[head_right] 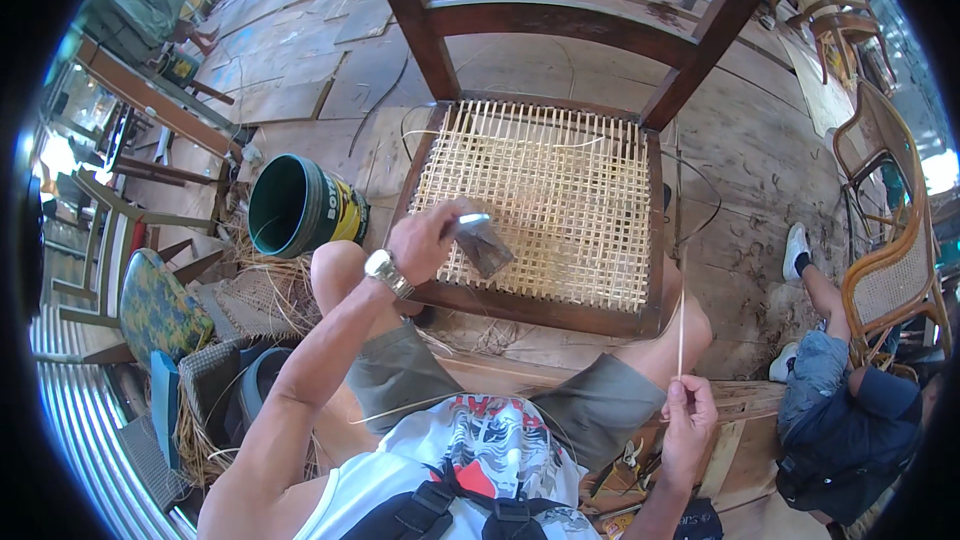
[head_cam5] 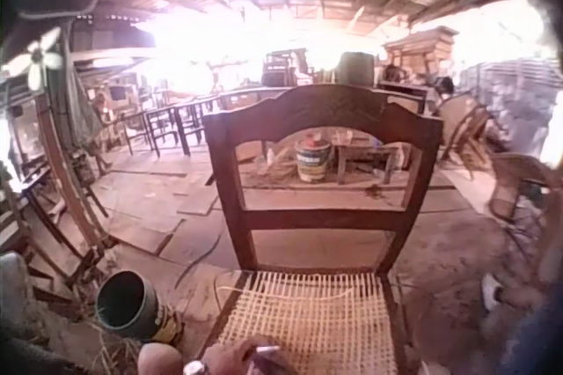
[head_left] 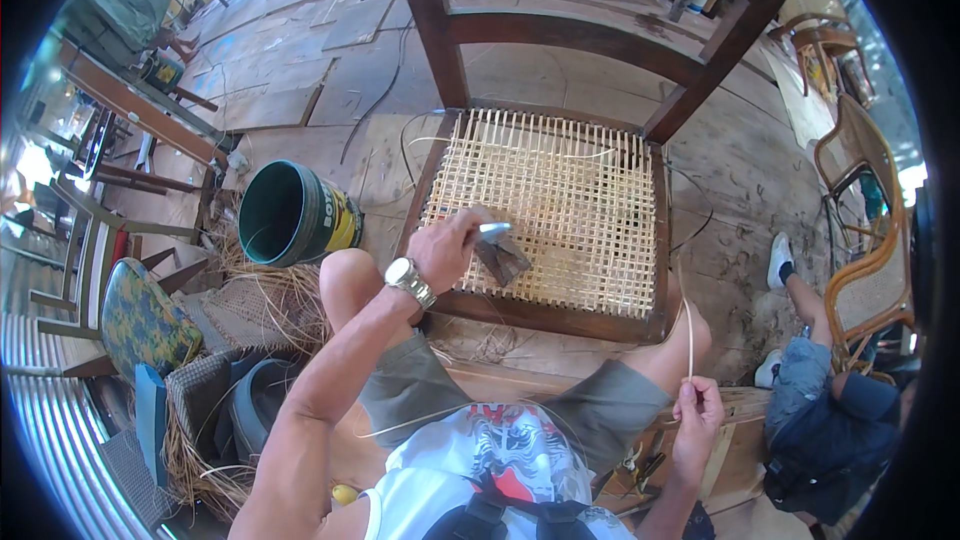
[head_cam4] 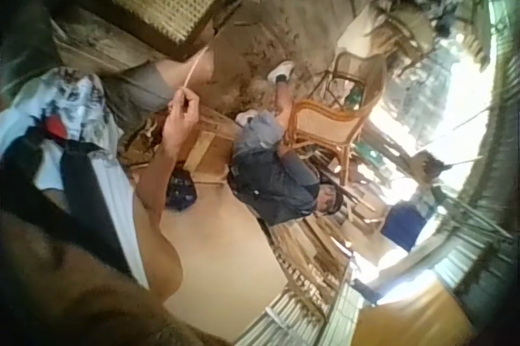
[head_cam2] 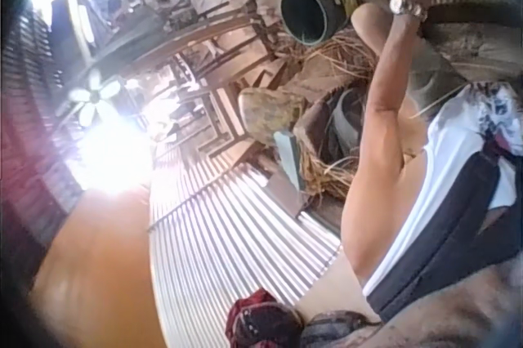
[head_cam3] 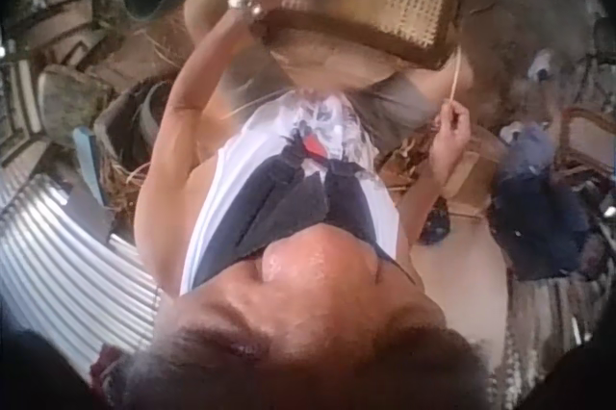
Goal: Repairing a chair seat by weaving rattan or similar natural fibers into a pattern.
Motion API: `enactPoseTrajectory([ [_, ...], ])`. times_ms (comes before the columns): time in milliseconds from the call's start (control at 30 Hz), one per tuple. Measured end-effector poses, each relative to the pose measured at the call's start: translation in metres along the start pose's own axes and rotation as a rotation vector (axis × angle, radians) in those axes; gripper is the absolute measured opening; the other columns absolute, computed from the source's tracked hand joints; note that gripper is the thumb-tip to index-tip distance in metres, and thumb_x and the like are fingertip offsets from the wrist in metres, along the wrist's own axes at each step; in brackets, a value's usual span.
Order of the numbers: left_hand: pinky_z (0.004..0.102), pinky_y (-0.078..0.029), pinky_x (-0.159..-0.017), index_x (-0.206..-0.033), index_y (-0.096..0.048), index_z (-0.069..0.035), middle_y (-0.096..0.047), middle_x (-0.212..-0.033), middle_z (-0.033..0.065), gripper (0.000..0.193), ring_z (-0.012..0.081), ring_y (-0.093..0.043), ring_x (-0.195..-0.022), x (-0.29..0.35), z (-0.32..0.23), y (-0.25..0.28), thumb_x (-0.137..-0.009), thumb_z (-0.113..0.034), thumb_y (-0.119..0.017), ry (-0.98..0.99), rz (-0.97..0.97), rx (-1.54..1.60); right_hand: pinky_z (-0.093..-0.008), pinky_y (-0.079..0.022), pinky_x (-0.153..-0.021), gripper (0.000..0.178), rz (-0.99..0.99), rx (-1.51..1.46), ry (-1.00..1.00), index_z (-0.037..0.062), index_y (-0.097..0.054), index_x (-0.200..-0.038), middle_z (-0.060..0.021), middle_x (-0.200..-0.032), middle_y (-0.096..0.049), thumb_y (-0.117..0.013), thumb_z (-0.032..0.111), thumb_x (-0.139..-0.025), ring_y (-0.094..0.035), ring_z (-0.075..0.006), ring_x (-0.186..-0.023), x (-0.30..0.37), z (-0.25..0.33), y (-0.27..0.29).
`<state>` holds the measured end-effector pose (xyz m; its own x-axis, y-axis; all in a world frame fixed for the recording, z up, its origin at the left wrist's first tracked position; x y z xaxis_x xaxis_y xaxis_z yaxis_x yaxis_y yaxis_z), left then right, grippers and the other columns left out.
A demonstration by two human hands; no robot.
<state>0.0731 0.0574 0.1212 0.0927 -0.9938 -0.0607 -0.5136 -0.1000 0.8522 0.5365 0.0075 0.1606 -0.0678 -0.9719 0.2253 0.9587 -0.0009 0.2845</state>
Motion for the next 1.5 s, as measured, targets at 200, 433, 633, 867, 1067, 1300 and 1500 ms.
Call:
enactPoseTrajectory([
  [200,0.035,-0.049,-0.057,-0.108,-0.064,-0.008,-0.067,-0.075,0.0086,0.013,0.0194,-0.061,-0.06,0.14,0.087,0.158,-0.096,-0.013,-0.063,0.474,-0.694,0.22,-0.0181,-0.033,-0.053,0.008,-0.148,-0.28,0.011,0.0067,-0.062,-0.104,0.0033,-0.078,-0.051,-0.058,0.013,-0.103,-0.04,-0.0023,-0.062,-0.032,-0.005,0.012],
  [433,0.0294,-0.048,-0.058,-0.121,-0.068,-0.007,-0.065,-0.068,0.0041,0.033,0.0089,-0.06,-0.059,0.367,0.205,0.092,-0.093,-0.023,-0.072,1.077,-0.345,0.183,-0.0177,-0.034,-0.056,0.011,0.086,-0.271,0.044,0.0077,-0.061,-0.109,0.0035,-0.08,-0.052,-0.057,0.015,-0.103,-0.042,-0.0036,-0.063,-0.069,-0.004,-0.046],
  [633,0.0234,-0.044,-0.052,-0.098,-0.067,-0.003,-0.06,-0.069,-0.0007,0.023,0.0043,-0.052,-0.056,0.303,0.121,0.157,-0.099,-0.026,-0.066,0.813,-0.69,0.483,-0.0177,-0.035,-0.053,0.01,0.145,-0.224,0.097,0.0051,-0.061,-0.109,0.0025,-0.079,-0.052,-0.058,0.012,-0.103,-0.043,-0.0035,-0.061,-0.064,-0.002,-0.081],
  [867,0.0426,-0.056,-0.076,-0.145,-0.04,-0.009,-0.059,-0.135,0.0121,0.085,0.0329,-0.07,-0.097,0.026,-0.048,0.083,-0.073,-0.017,-0.085,-0.117,0.117,-0.079,-0.0171,-0.035,-0.055,0.009,0.005,-0.123,0.04,0.0059,-0.061,-0.105,0.0043,-0.078,-0.051,-0.059,0.014,-0.102,-0.046,-0.003,-0.063,-0.033,0.002,-0.044],
  [1067,0.0438,-0.057,-0.081,-0.147,-0.04,-0.015,-0.054,-0.144,0.0105,0.086,0.0328,-0.068,-0.102,-0.035,-0.024,0.0,-0.073,-0.027,-0.083,-0.338,0.532,-0.336,-0.0191,-0.032,-0.056,0.011,-0.082,-0.166,0.054,0.0041,-0.06,-0.105,0.0032,-0.076,-0.048,-0.056,0.014,-0.104,-0.04,-0.0034,-0.064,-0.001,-0.017,0.007],
  [1300,0.0433,-0.056,-0.078,-0.125,-0.062,-0.016,-0.068,-0.114,0.0085,0.051,0.035,-0.068,-0.095,-0.014,-0.013,0.096,-0.076,-0.022,-0.077,-0.315,0.112,-0.279,-0.0188,-0.035,-0.058,0.016,-0.066,-0.144,0.0,0.0041,-0.058,-0.115,0.002,-0.086,-0.053,-0.056,0.014,-0.104,-0.044,-0.0037,-0.067,-0.036,-0.036,0.035],
  [1500,0.0307,-0.052,-0.088,-0.127,-0.064,-0.005,-0.068,-0.112,0.0052,0.068,0.0166,-0.066,-0.1,0.233,0.124,0.207,-0.066,-0.019,-0.092,0.578,-0.221,0.286,-0.0207,-0.037,-0.059,0.02,0.079,-0.191,0.003,0.0026,-0.058,-0.119,0.0008,-0.091,-0.056,-0.055,0.016,-0.104,-0.047,-0.0054,-0.068,-0.109,-0.016,-0.006],
])
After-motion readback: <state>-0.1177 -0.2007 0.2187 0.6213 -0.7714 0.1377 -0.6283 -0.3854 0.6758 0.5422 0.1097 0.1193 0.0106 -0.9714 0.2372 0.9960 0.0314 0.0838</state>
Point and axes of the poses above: each hand's wrist, its own x-axis away from the middle knuckle, its own y-axis out of the back of the hand, z = x × y, the point moved 10 cm from there along -x, towards the middle knuckle
